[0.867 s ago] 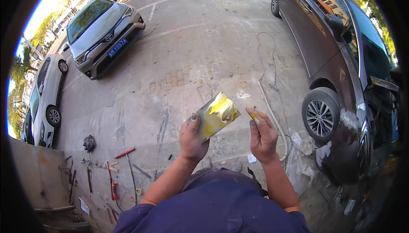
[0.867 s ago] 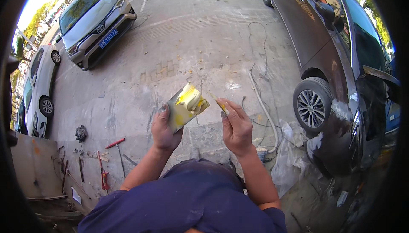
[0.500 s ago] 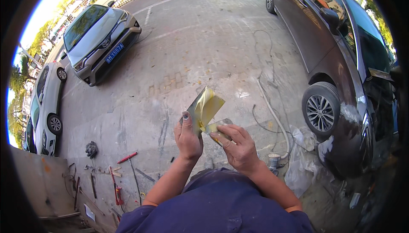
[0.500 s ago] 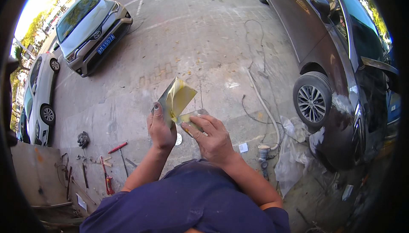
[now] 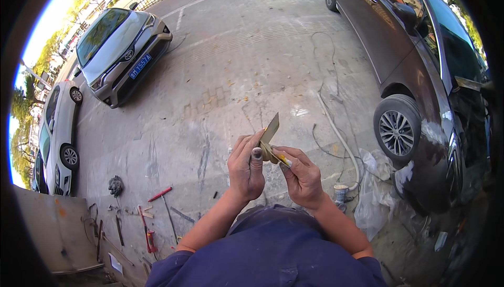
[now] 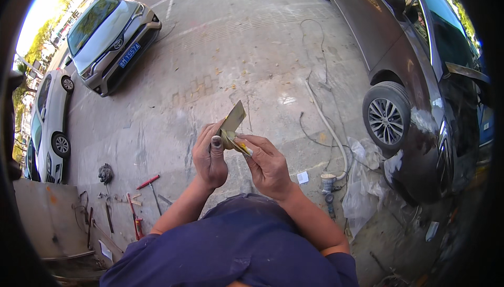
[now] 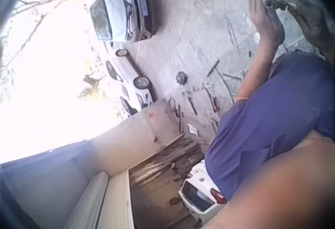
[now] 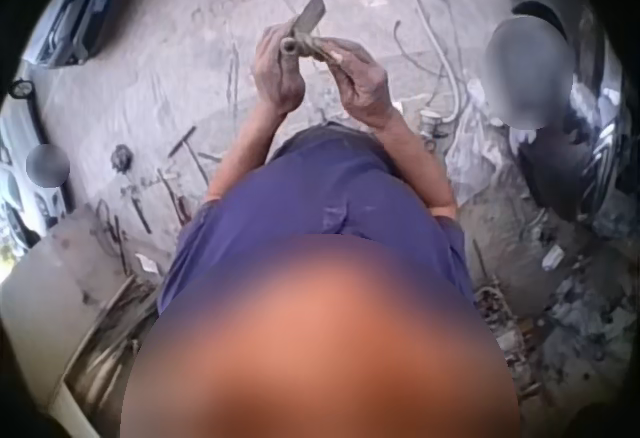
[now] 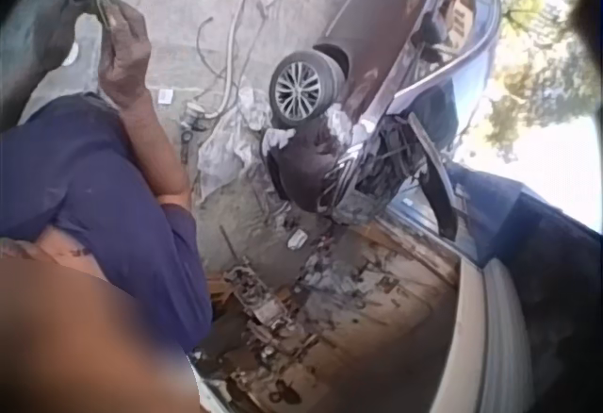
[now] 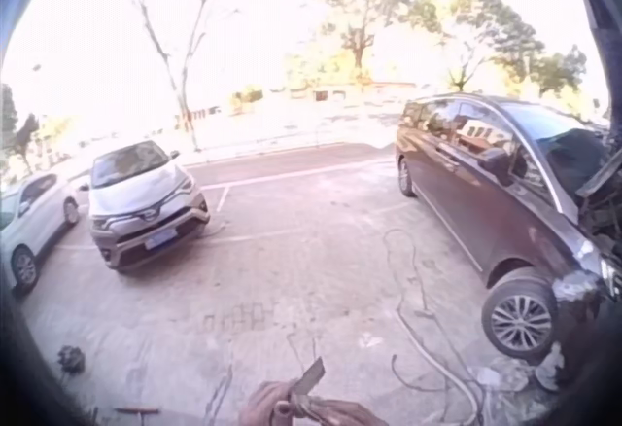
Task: The person scoops yellow body filler from a container onto a metal spreader and applies it to the front bumper area of a dark-colored car with the hood open. The person repeatedly spreads the filler over the damaged section of the bumper.
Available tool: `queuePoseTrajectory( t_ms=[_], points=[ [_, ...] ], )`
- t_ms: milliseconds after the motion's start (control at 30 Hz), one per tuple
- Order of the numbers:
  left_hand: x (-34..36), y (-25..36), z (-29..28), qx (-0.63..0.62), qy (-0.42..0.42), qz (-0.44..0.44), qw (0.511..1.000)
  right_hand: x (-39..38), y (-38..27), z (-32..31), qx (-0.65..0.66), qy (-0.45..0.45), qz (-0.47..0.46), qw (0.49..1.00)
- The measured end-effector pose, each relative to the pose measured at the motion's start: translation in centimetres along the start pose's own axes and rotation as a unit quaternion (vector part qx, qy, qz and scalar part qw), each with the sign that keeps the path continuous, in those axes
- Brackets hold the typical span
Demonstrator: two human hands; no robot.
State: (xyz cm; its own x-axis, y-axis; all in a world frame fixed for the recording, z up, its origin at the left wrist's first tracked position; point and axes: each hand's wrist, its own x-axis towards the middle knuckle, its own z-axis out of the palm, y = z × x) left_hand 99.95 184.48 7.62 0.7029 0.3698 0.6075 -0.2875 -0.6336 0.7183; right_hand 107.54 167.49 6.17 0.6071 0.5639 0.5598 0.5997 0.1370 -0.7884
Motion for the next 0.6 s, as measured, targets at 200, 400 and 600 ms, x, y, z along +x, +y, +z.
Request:
queuePoseTrajectory(
  t_ms=[200,400,600],
  points=[
    [0.1,-1.0,0.0,-0.164,0.096,-0.110,0.976,-0.2,1.6,-2.1,0.028,-0.037,-0.001,0.999],
    [-3.0,-2.1,-0.1,-0.523,0.041,-0.336,0.782,2.5,1.4,-2.9,0.483,0.210,0.063,0.847],
    [-2.3,-2.1,0.8,-0.576,0.076,-0.372,0.724,0.8,1.9,-1.5,0.064,0.056,0.040,0.996]
  ],
)
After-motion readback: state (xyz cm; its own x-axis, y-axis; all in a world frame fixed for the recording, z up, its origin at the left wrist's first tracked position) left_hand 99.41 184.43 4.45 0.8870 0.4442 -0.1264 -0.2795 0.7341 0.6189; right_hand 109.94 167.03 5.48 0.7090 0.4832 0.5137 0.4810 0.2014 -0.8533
